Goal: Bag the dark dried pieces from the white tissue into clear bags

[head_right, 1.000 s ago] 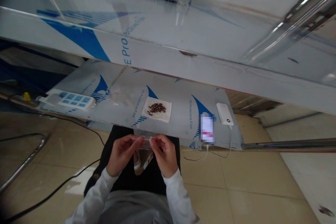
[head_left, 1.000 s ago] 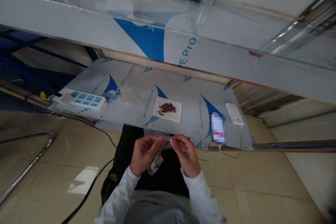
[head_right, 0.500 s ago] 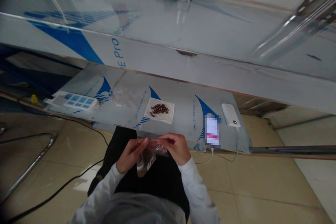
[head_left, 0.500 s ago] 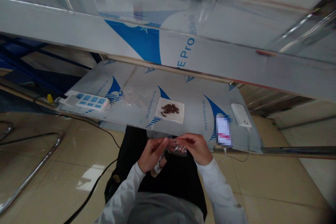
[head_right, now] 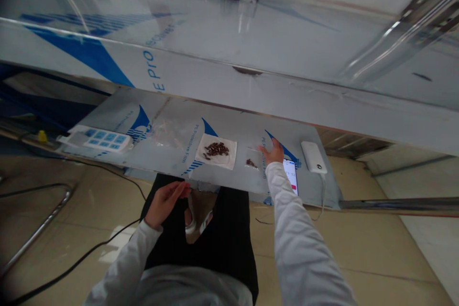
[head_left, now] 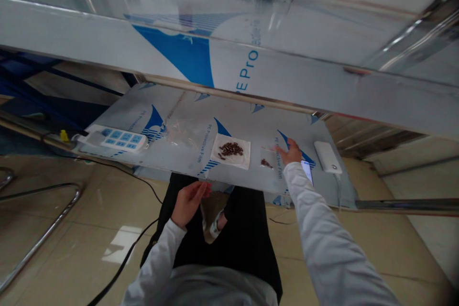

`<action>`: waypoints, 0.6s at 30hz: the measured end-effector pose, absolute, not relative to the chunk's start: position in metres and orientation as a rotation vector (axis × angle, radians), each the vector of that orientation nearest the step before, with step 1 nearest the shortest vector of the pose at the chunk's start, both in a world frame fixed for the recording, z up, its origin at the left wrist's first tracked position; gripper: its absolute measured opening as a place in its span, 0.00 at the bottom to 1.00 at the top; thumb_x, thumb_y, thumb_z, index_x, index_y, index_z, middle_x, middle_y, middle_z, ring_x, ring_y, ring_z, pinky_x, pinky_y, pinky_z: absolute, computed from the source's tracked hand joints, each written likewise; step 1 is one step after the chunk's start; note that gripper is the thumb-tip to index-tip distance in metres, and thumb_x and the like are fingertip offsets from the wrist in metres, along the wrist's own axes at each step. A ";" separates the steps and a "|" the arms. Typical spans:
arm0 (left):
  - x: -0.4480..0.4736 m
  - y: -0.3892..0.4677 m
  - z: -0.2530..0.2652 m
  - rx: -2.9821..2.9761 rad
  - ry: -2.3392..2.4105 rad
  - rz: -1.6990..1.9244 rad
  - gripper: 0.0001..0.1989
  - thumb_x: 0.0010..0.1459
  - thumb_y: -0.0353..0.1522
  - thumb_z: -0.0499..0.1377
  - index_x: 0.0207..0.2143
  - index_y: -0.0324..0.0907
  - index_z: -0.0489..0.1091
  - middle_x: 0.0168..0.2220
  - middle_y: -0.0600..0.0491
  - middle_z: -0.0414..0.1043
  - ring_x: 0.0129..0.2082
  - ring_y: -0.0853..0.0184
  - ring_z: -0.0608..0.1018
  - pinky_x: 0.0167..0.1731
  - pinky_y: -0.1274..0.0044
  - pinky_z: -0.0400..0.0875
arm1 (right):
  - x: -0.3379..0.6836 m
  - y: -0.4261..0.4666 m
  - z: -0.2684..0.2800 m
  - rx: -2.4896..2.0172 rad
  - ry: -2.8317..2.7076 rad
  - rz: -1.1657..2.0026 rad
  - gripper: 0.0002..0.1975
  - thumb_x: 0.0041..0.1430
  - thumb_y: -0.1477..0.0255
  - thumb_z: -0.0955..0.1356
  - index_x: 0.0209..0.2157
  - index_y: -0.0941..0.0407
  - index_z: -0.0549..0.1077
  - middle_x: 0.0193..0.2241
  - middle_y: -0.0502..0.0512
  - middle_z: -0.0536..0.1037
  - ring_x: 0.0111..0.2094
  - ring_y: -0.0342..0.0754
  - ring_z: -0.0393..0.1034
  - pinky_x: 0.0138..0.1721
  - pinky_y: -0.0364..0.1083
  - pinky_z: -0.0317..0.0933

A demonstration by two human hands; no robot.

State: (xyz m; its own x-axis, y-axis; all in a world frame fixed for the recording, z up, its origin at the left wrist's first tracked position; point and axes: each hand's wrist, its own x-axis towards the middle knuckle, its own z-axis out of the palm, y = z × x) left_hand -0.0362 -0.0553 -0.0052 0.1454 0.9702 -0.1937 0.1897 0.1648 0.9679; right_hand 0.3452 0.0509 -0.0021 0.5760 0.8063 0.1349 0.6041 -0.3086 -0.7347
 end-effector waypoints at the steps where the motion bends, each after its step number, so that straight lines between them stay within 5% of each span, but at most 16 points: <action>1: -0.042 -0.050 -0.009 1.377 1.386 0.868 0.19 0.57 0.45 0.54 0.36 0.39 0.75 0.31 0.49 0.79 0.31 0.65 0.80 0.33 0.77 0.74 | 0.342 0.048 0.000 -2.022 -1.132 0.278 0.31 0.42 0.60 0.72 0.46 0.63 0.70 0.50 0.71 0.72 0.50 0.61 0.67 0.53 0.61 0.56; 6: -0.069 0.017 -0.025 1.658 1.936 0.845 0.18 0.58 0.39 0.53 0.44 0.37 0.72 0.41 0.44 0.77 0.41 0.61 0.78 0.43 0.72 0.71 | 0.286 -0.010 0.002 -1.783 -1.281 0.220 0.24 0.53 0.60 0.66 0.48 0.59 0.69 0.48 0.66 0.73 0.48 0.56 0.69 0.47 0.57 0.64; 10: -0.076 0.074 -0.034 1.707 2.236 0.793 0.26 0.58 0.39 0.54 0.56 0.36 0.63 0.60 0.36 0.59 0.58 0.49 0.63 0.54 0.57 0.57 | 0.218 -0.077 -0.011 -1.640 -1.281 0.546 0.17 0.58 0.62 0.65 0.46 0.56 0.71 0.45 0.61 0.76 0.45 0.52 0.71 0.46 0.54 0.66; 18: -0.074 0.085 -0.033 1.919 2.309 0.663 0.13 0.59 0.35 0.53 0.41 0.44 0.76 0.59 0.43 0.61 0.58 0.50 0.60 0.54 0.55 0.49 | 0.162 -0.138 -0.012 -1.644 -1.305 0.745 0.12 0.59 0.65 0.65 0.42 0.54 0.74 0.43 0.59 0.77 0.44 0.52 0.72 0.46 0.53 0.67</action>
